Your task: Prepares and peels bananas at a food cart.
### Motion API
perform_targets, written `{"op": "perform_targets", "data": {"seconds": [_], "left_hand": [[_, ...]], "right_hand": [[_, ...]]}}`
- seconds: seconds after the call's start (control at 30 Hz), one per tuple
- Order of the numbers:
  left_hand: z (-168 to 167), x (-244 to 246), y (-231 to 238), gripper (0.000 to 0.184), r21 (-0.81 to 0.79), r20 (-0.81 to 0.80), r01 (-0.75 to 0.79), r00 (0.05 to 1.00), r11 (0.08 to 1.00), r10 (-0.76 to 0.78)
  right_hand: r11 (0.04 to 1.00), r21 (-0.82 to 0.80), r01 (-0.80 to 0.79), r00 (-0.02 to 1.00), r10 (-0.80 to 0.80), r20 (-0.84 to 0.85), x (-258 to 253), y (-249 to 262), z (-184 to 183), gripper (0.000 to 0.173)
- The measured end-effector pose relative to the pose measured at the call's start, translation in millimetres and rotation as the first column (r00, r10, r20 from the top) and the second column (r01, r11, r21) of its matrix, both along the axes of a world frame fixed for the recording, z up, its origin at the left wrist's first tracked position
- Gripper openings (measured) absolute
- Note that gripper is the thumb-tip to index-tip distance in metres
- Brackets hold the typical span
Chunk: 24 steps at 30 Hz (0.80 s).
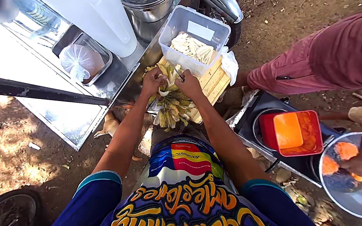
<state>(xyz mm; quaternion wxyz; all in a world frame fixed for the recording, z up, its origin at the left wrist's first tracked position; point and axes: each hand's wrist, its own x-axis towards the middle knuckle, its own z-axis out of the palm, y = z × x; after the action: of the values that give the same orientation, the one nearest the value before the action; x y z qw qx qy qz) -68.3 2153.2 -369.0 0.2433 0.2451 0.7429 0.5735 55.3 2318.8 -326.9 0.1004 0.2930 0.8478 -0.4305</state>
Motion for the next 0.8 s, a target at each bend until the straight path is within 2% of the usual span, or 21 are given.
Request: {"op": "perform_targets", "data": {"seconds": [0.1,0.17,0.23,0.3,0.43,0.6,0.8], "left_hand": [[-5.1,1.6,2.3,0.015,-0.015,-0.005,-0.101,0.995,0.995,0.101],[-1.3,4.5,8.5,0.019,-0.09,-0.032,-0.085,0.996,0.992,0.082],[13.8,9.5,13.6,0.023,-0.266,-0.161,-0.039,0.987,0.963,-0.005],[35.5,18.0,16.4,0.034,-0.417,-0.324,-0.027,0.938,0.909,-0.121],[52.1,40.9,15.9,0.042,-0.48,-0.441,-0.021,0.87,0.877,-0.221],[36.5,58.4,21.0,0.032,-0.354,-0.564,-0.279,0.825,0.893,0.034],[27.5,63.7,22.7,0.03,-0.306,-0.595,-0.334,0.798,0.892,0.094]], "right_hand": [[0.999,-0.014,0.04,0.998,-0.041,-0.037,13.5,-3.9,-7.6,0.036],[0.996,-0.055,0.063,0.996,-0.067,-0.065,17.7,-5.9,-12.2,0.043],[0.993,-0.098,0.061,0.99,-0.072,-0.119,15.6,-6.8,-15.0,0.05],[0.99,-0.143,0.014,0.987,-0.036,-0.157,10.2,-2.9,-12.8,0.05],[0.945,-0.326,-0.038,0.989,-0.012,-0.151,1.5,4.9,-7.5,0.041],[0.903,-0.427,-0.047,0.985,-0.029,-0.17,-3.0,4.8,-4.2,0.034],[0.927,-0.359,-0.11,0.987,0.059,-0.15,-9.4,10.7,-4.9,0.034]]}}
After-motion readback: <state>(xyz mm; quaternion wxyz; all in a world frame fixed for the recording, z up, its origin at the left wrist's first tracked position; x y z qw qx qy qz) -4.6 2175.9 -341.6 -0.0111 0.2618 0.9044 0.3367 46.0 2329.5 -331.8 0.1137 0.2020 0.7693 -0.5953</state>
